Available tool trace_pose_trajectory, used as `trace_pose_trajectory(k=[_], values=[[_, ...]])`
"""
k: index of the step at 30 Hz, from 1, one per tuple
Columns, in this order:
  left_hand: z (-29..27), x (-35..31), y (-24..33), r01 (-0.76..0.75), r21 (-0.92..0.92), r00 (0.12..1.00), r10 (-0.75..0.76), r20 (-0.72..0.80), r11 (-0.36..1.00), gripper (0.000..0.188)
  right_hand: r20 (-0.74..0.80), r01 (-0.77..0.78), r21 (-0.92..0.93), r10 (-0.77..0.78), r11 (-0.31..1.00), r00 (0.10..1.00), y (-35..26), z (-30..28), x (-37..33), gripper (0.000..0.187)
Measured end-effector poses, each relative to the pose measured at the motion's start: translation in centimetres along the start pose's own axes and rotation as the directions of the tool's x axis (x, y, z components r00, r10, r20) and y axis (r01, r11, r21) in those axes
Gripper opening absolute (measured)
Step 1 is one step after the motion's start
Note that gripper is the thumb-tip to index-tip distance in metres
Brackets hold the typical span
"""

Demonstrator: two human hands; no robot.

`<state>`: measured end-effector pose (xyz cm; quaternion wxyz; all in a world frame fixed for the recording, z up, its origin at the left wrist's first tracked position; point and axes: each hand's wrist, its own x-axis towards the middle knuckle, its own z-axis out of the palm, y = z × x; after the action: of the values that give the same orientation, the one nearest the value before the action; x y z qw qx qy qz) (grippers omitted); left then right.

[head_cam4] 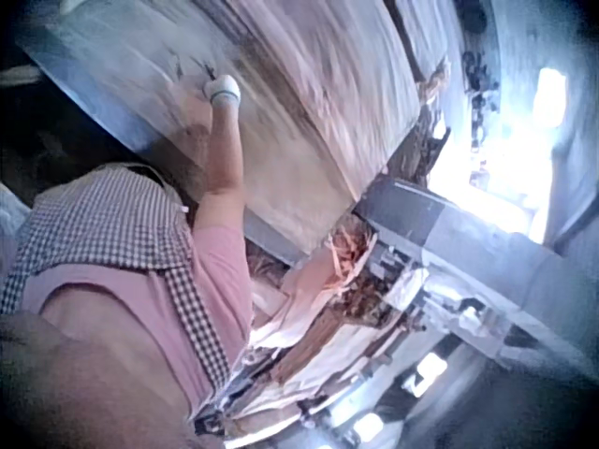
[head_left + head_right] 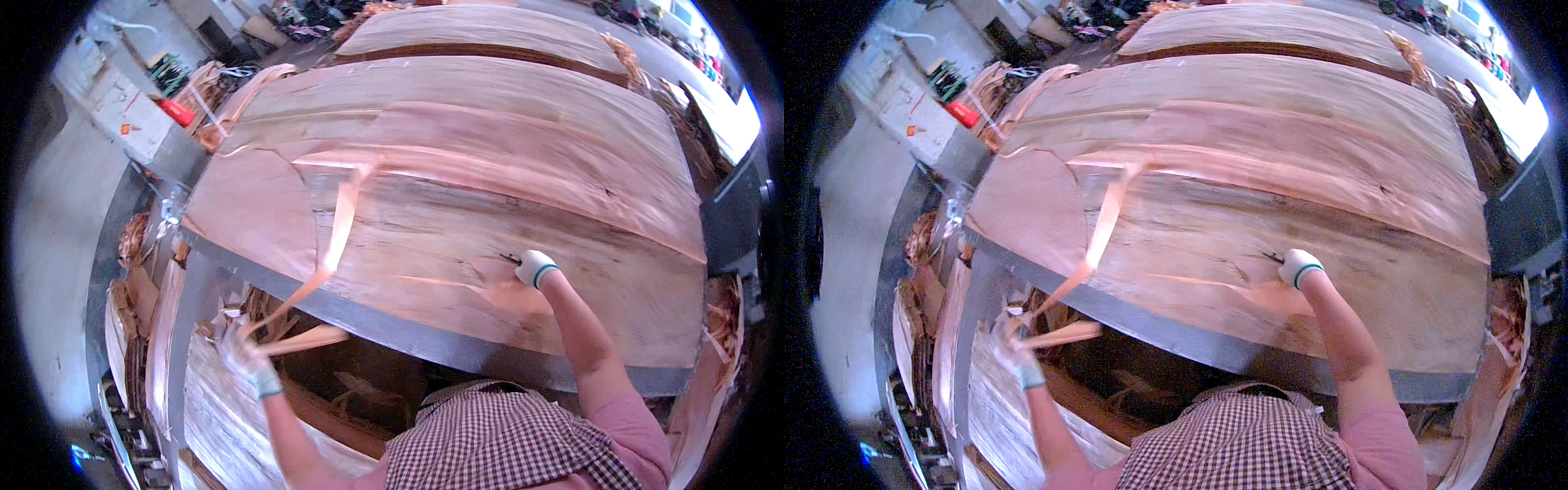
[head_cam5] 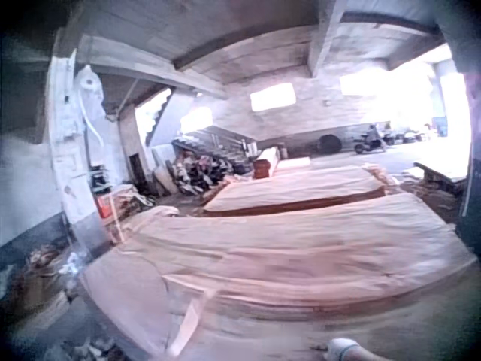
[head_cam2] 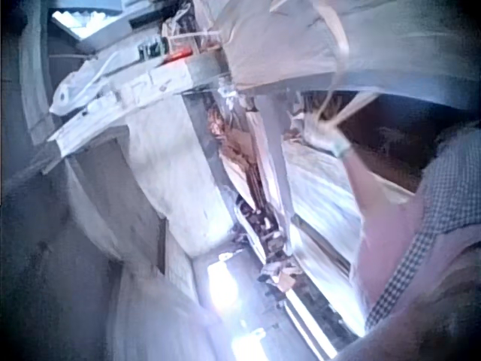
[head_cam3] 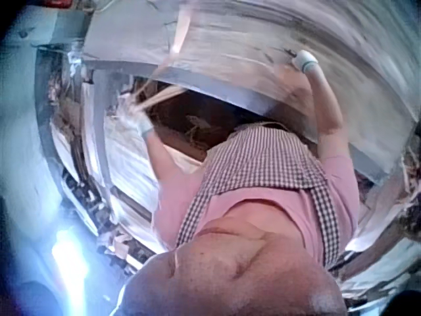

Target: The person uses a small cutting tool to trim and smooth the edges of large wood veneer sheets on a work table, then moves and stacks several sheets by hand.

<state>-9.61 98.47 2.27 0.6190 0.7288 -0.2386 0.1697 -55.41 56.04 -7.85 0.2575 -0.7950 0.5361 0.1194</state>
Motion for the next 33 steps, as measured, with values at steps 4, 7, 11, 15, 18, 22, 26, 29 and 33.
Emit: trace_pose_trajectory(k=[4, 7, 11, 15, 18, 22, 26, 29, 33], values=[[-12.9, -4.8, -5.2, 0.269, 0.637, 0.962, -0.23, -0.145, 0.722, 0.033, -0.09, 0.035, 0.03, -0.032, 0.999, 0.995, -0.5, 0.5, -1.0, 0.028], [-12.8, -12.5, -7.1, 0.237, 0.901, 0.731, -0.678, 0.082, 0.364, 0.036, -0.072, -0.018, 0.017, 0.019, 1.0, 0.997, -0.4, -0.7, -1.5, 0.027], [-13.2, -22.6, -7.5, -0.274, 0.934, 0.039, -0.967, 0.251, 0.232, 0.04, -0.147, 0.045, -0.031, -0.05, 0.998, 0.988, -0.3, 2.2, 1.4, 0.029], [-10.0, -20.0, -8.3, -0.528, 0.805, -0.225, -0.958, 0.175, 0.271, 0.045, -0.11, -0.042, -0.009, 0.041, 0.999, 0.993, -1.3, 1.0, -0.2, 0.031], [-2.9, -10.1, -10.2, -0.652, 0.711, -0.252, -0.96, 0.121, 0.261, 0.042, -0.163, -0.105, 0.018, 0.106, 0.994, 0.981, -2.3, 0.3, -1.1, 0.031], [5.1, -2.9, -8.5, -0.248, 0.644, -0.512, -0.662, 0.547, 0.724, 0.037, -0.193, -0.156, -0.112, 0.132, 0.981, 0.972, -0.3, 2.7, -1.0, 0.034], [9.5, -3.7, -6.5, -0.607, 0.249, -0.551, -0.626, 0.551, 0.754, 0.046, -0.194, -0.29, -0.03, 0.279, 0.957, 0.94, -3.0, 2.7, -1.2, 0.028], [11.7, -5.6, -6.5, -0.592, 0.13, -0.695, -0.585, 0.419, 0.796, 0.066, -0.184, -0.158, -0.246, 0.114, 0.956, 0.976, -3.5, 2.9, -1.7, 0.028], [13.5, -11.5, -7.4, -0.051, -0.238, -0.768, 0.115, 0.63, 0.97, 0.101, -0.247, -0.266, -0.069, 0.242, 0.961, 0.938, -2.5, 3.9, -1.6, 0.024]])
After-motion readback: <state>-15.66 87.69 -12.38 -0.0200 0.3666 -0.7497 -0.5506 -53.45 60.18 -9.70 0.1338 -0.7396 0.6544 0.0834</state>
